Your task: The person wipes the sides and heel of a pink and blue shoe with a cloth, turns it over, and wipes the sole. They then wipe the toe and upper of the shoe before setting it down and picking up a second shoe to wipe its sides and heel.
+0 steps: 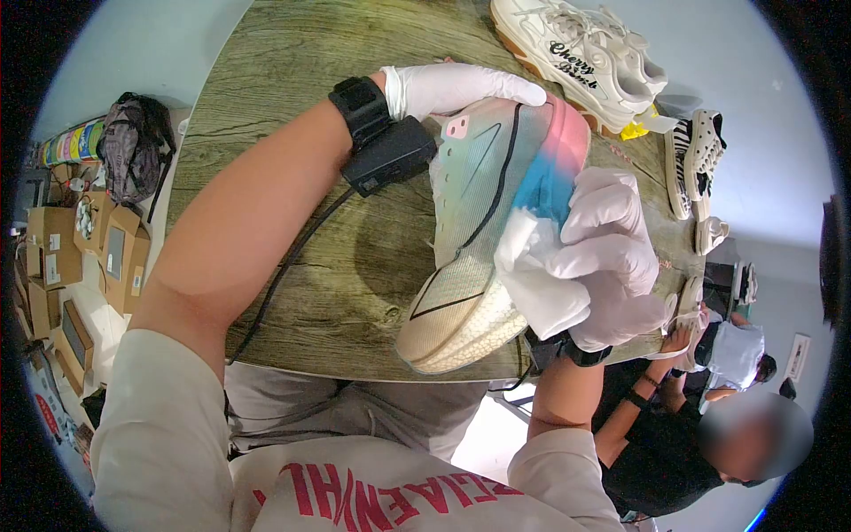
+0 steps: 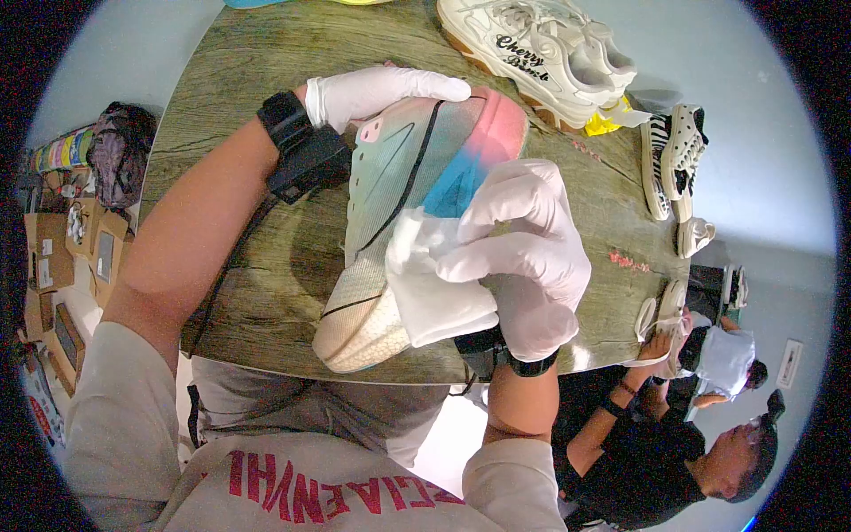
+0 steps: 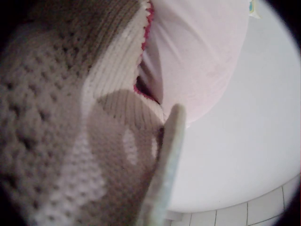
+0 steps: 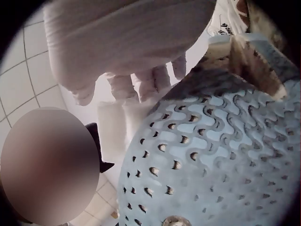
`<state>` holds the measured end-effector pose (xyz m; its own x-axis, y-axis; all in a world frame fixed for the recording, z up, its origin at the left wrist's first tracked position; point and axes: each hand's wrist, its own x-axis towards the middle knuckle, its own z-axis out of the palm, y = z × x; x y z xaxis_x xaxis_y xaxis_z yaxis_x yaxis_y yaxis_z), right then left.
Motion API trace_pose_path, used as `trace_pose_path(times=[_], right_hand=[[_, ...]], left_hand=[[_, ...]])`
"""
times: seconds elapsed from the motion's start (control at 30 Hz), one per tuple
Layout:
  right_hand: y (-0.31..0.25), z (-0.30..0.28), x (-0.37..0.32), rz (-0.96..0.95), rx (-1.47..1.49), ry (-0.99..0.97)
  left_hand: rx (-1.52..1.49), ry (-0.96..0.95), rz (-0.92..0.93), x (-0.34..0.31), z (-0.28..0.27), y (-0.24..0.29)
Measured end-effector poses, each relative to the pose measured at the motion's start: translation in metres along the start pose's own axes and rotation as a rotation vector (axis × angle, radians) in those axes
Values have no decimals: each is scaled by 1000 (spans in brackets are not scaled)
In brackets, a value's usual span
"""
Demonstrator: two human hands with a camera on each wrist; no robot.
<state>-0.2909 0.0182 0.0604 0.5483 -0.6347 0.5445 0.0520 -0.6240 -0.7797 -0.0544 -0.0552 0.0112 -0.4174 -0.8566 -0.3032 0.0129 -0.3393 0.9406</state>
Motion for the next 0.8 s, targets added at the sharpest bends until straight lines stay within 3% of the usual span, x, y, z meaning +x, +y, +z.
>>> trace_pose_path(times=[0.27, 0.37, 0.5, 0.6, 0.7, 0.8], right_hand=[[9, -3, -2, -128, -73, -167], [8, -3, 0, -193, -136, -157], [-4, -1, -1, -144, -156, -88], [-7, -3, -4, -165, -389, -99], [-8, -10, 0, -241, -413, -113], [-10, -17, 5, -253, -355, -281]], left_hand=[[-52, -2, 26, 17, -3, -14], [4, -3, 38, 1, 0, -1], [34, -10, 4, -3, 2, 2], [106, 2, 49, -1, 0, -1], [20, 65, -3, -1, 5, 0], [10, 80, -22, -6, 8, 3]])
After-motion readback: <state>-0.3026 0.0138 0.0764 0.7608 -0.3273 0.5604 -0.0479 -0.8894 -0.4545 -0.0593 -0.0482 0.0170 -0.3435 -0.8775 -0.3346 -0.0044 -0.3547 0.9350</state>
